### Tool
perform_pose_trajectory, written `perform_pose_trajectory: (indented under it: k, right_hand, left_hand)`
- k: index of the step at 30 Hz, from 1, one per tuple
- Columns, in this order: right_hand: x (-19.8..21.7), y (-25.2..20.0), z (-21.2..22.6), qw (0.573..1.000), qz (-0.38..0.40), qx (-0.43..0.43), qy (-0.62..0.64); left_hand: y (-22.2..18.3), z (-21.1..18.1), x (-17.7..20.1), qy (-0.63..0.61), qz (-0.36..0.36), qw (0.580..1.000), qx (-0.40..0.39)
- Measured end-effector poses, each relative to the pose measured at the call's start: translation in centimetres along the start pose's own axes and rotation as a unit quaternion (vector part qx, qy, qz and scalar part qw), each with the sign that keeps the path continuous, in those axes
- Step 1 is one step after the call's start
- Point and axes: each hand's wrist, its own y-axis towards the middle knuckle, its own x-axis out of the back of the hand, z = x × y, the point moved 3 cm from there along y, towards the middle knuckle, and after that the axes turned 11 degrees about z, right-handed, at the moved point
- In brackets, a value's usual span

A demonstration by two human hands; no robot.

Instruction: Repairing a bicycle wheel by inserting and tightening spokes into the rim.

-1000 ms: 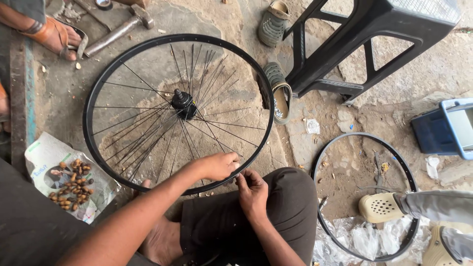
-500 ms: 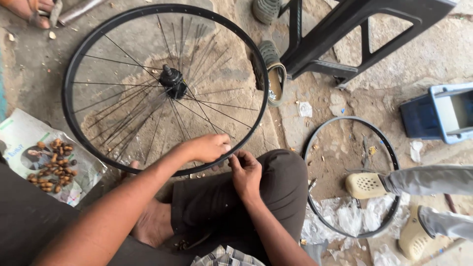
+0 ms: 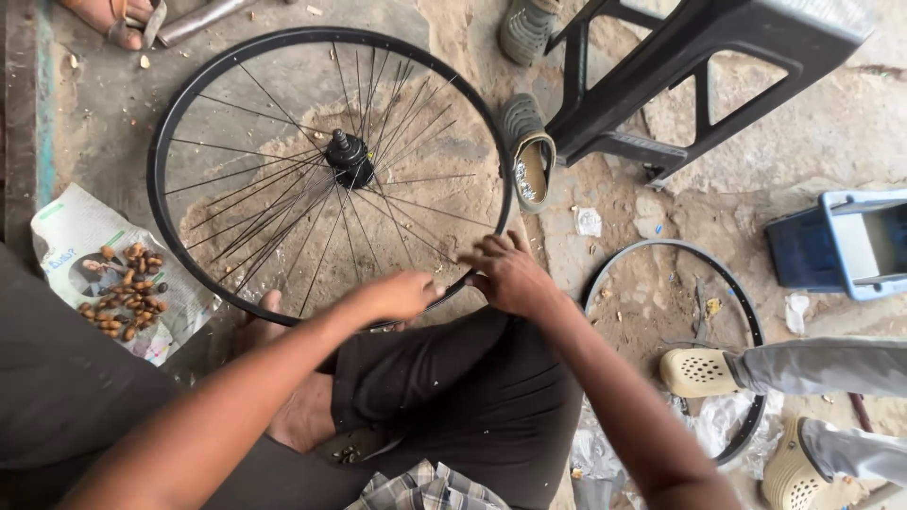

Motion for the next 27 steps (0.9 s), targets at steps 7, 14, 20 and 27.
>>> perform_pose_trajectory:
  k: [7, 14, 20, 27]
  right_hand:
    - [-3.9, -0.8, 2.8, 0.966, 0.185, 0.157, -0.094]
    - [-11.4, 1.4, 13.9, 0.974, 0.117, 0.192, -0.037]
    - [-7.2, 6.3, 9.3, 0.974, 0.036, 0.187, 0.119]
    - [-5.1, 14.6, -2.2, 0.997, 0.062, 0.028, 0.036]
  left_hand:
    - [-6.8, 5.7, -3.2, 0.314, -0.181, 0.927, -0.093]
    - [-16.4, 11.6, 4.2, 0.441, -0.088, 0.891, -0.063]
    - [-15.7, 11.3, 6.1, 0.251, -0.208, 0.943, -0.073]
    - [-4.0, 6.5, 9.6, -0.240, -0.317, 0.911, -0.108]
